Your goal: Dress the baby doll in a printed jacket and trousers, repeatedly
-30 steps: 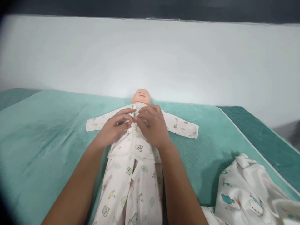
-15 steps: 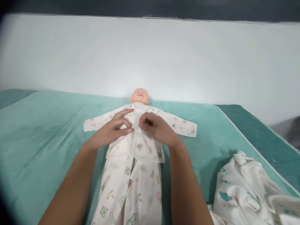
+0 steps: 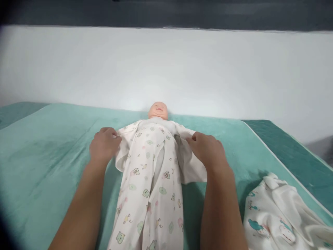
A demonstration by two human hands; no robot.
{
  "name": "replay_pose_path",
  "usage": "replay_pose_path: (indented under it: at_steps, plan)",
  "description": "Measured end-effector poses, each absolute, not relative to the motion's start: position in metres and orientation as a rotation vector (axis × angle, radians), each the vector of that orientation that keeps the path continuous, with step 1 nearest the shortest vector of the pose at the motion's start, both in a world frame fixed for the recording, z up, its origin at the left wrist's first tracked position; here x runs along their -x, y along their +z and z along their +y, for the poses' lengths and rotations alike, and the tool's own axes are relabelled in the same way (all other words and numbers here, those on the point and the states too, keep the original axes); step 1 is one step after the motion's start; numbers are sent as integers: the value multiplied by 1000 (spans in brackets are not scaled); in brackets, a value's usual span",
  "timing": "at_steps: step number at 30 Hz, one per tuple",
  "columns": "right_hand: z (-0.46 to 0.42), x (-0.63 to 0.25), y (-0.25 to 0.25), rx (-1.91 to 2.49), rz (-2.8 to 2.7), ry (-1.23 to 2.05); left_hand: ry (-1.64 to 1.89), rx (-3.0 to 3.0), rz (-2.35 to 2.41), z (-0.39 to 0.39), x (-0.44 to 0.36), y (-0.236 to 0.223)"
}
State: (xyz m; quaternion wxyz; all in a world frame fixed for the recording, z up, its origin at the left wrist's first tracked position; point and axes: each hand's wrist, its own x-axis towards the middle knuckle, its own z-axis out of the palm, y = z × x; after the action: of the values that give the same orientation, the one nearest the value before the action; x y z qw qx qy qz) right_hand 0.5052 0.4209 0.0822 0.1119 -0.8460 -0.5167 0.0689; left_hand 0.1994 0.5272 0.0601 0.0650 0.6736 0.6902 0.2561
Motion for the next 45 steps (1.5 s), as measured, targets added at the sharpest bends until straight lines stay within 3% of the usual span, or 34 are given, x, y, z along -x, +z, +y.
replay_pose_path:
  at_steps: [3, 7, 10, 20, 24, 30, 35, 45]
  plan:
    - [433, -496, 71, 2283, -1481, 1, 780, -2204, 2132, 530, -202, 52]
    - [462, -471, 44, 1737, -1635, 114, 1071, -2344, 1527, 535, -222, 42]
    - [477, -465, 29, 1661, -1687, 152, 959, -2432, 1223, 544, -234, 34]
    - [494, -505, 19, 2241, -1416, 106, 642, -2334, 1836, 559, -217, 31]
    - [484, -491, 27, 2020, -1337, -76, 709, -2259, 1927, 558, -217, 32]
    - [503, -414, 76, 1598, -1877, 217, 837, -2227, 1905, 560, -218, 25]
    - [555, -366, 109, 1918, -2558, 187, 920, -2191, 1845, 563, -215, 20]
    - [569, -354, 93, 1990, -2590, 146, 979, -2164, 1839, 560, -208, 19]
